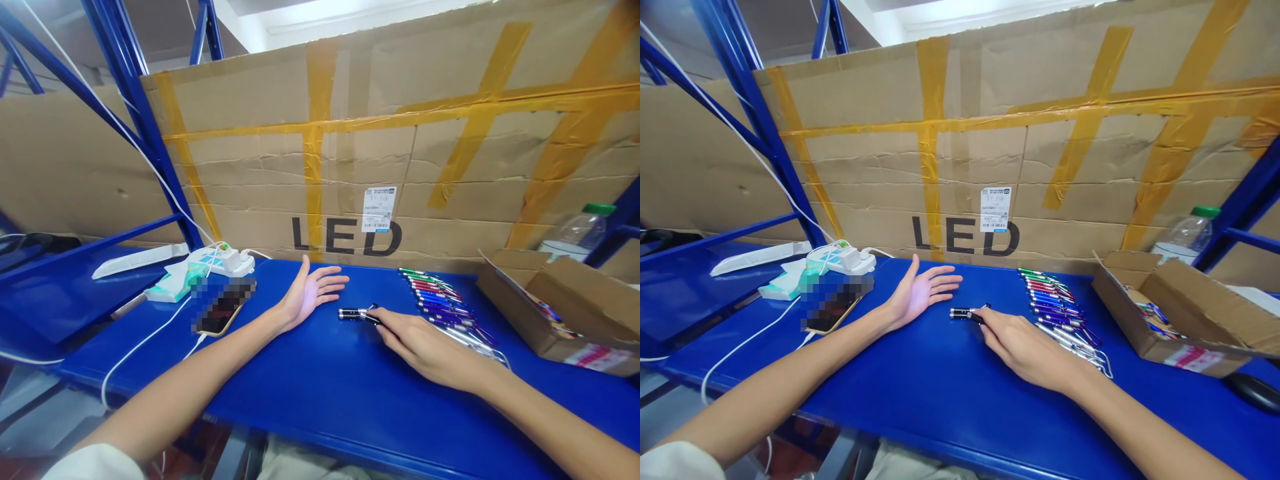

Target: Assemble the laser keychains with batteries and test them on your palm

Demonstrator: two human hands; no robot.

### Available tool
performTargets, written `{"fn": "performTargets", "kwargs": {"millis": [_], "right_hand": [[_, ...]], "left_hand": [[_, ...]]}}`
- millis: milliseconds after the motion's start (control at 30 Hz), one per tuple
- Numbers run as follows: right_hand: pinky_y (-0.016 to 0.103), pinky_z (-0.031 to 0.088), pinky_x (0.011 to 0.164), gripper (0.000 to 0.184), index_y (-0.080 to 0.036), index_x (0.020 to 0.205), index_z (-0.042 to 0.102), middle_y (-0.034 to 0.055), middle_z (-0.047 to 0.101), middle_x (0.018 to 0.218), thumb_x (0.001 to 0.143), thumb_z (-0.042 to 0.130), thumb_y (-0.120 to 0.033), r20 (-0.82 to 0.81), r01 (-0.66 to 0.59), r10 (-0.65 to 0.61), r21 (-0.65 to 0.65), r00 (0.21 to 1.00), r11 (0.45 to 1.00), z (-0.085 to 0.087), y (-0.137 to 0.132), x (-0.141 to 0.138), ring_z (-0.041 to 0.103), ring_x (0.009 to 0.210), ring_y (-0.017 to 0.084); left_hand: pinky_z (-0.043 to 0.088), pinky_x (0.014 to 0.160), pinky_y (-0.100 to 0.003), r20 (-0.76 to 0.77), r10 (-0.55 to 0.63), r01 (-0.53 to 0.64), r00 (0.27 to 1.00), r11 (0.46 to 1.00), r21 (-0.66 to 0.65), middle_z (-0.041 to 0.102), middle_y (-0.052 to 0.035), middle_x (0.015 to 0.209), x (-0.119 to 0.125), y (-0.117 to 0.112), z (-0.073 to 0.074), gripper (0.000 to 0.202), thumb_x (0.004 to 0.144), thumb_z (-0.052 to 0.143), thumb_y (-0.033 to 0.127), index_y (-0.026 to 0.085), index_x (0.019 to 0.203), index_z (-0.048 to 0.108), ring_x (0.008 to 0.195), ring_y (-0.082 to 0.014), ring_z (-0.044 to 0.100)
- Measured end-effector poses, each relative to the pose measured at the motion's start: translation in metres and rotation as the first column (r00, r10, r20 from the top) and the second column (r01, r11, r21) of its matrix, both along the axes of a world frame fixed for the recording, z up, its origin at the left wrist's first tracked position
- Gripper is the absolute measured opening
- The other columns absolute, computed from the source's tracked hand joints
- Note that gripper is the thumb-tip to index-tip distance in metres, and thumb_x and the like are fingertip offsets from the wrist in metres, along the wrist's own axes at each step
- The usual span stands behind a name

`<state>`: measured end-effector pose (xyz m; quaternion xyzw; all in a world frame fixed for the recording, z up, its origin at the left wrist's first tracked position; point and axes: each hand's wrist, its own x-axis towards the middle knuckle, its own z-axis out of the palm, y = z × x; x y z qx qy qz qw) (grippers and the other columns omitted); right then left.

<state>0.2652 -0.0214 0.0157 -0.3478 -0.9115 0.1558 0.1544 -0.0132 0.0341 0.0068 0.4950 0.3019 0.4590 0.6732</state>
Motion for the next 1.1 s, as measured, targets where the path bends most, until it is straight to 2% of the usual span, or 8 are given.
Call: {"fn": "performTargets", "kwargs": {"millis": [267, 400, 600, 700, 833, 967, 1033, 1100], "right_hand": [[0.038, 0.048, 0.079, 0.03, -0.025, 0.121, 0.058, 0.0083, 0.075, 0.105, 0.117, 0.03, -0.037, 0.041, -0.001, 0.002, -0.021, 0.999, 1.0, 0.003, -0.003, -0.001, 0.071, 0.088, 0.026], [0.036, 0.047, 0.076, 0.025, -0.026, 0.116, 0.058, 0.0066, 0.074, 0.1, 0.115, 0.035, -0.035, 0.06, 0.013, -0.012, -0.017, 0.998, 1.0, 0.006, -0.004, -0.002, 0.071, 0.084, 0.025], [0.033, 0.043, 0.064, 0.007, -0.027, 0.098, 0.063, 0.0023, 0.071, 0.081, 0.102, 0.057, -0.025, 0.193, 0.052, -0.043, -0.045, 0.98, 0.998, 0.025, -0.003, 0.027, 0.069, 0.071, 0.023], [0.032, 0.036, 0.057, 0.014, -0.028, 0.083, 0.062, -0.0017, 0.069, 0.072, 0.087, 0.072, -0.019, 0.299, 0.058, -0.013, -0.145, 0.954, 0.988, 0.035, -0.004, 0.048, 0.064, 0.062, 0.021], [0.032, 0.029, 0.054, 0.023, -0.029, 0.074, 0.064, -0.0026, 0.069, 0.067, 0.08, 0.083, -0.018, 0.374, 0.169, -0.135, -0.059, 0.918, 0.984, 0.037, -0.002, 0.069, 0.063, 0.058, 0.022], [0.032, 0.027, 0.051, 0.027, -0.028, 0.071, 0.064, -0.0007, 0.068, 0.066, 0.08, 0.09, -0.03, 0.412, 0.258, -0.267, 0.08, 0.871, 0.963, 0.036, 0.005, 0.081, 0.06, 0.055, 0.022], [0.034, 0.033, 0.052, 0.028, -0.028, 0.073, 0.064, 0.0016, 0.068, 0.069, 0.088, 0.084, -0.04, 0.396, 0.235, -0.279, 0.158, 0.875, 0.959, 0.037, 0.007, 0.073, 0.06, 0.058, 0.024], [0.039, 0.047, 0.064, 0.028, -0.026, 0.082, 0.065, 0.0058, 0.073, 0.085, 0.104, 0.065, -0.042, 0.294, 0.135, -0.203, 0.237, 0.934, 0.962, 0.035, 0.007, 0.051, 0.066, 0.073, 0.026]], "left_hand": [[0.04, 0.123, -0.053, -0.016, -0.005, 0.005, 1.0, 1.0, 0.015, 0.067, -0.0192, 0.151, 0.0, -0.003, 0.004, 0.09, 0.101, 0.025, 0.087, 0.018, 0.143, 0.066, 0.144, -0.0374, 0.058], [0.043, 0.121, -0.051, -0.033, -0.013, 0.014, 0.999, 1.0, 0.018, 0.067, -0.0191, 0.151, -0.001, -0.001, 0.002, 0.091, 0.101, 0.025, 0.087, 0.018, 0.144, 0.065, 0.142, -0.0365, 0.059], [0.049, 0.113, -0.048, -0.145, 0.072, -0.063, 0.987, 0.996, 0.071, 0.072, -0.018, 0.142, -0.002, 0.004, -0.005, 0.085, 0.103, 0.027, 0.085, 0.019, 0.138, 0.068, 0.131, -0.0338, 0.065], [0.05, 0.111, -0.047, -0.174, 0.093, -0.079, 0.98, 0.993, 0.086, 0.072, -0.0188, 0.14, -0.002, 0.003, -0.005, 0.086, 0.103, 0.028, 0.085, 0.017, 0.138, 0.068, 0.128, -0.0335, 0.066], [0.05, 0.109, -0.047, -0.198, 0.099, -0.082, 0.975, 0.992, 0.096, 0.072, -0.0192, 0.139, 0.0, 0.0, -0.003, 0.085, 0.103, 0.03, 0.084, 0.017, 0.137, 0.068, 0.127, -0.0336, 0.066], [0.052, 0.106, -0.046, -0.208, 0.12, -0.103, 0.971, 0.99, 0.094, 0.073, -0.0193, 0.137, 0.001, 0.001, -0.002, 0.084, 0.103, 0.032, 0.084, 0.016, 0.136, 0.069, 0.125, -0.0332, 0.067], [0.052, 0.105, -0.046, -0.211, 0.134, -0.115, 0.968, 0.989, 0.097, 0.074, -0.0193, 0.136, 0.001, 0.002, -0.003, 0.083, 0.104, 0.032, 0.083, 0.016, 0.135, 0.069, 0.123, -0.0328, 0.067], [0.053, 0.103, -0.045, -0.217, 0.149, -0.13, 0.965, 0.986, 0.101, 0.074, -0.0194, 0.134, 0.002, 0.004, -0.005, 0.081, 0.104, 0.034, 0.082, 0.016, 0.133, 0.07, 0.122, -0.0326, 0.068]]}}
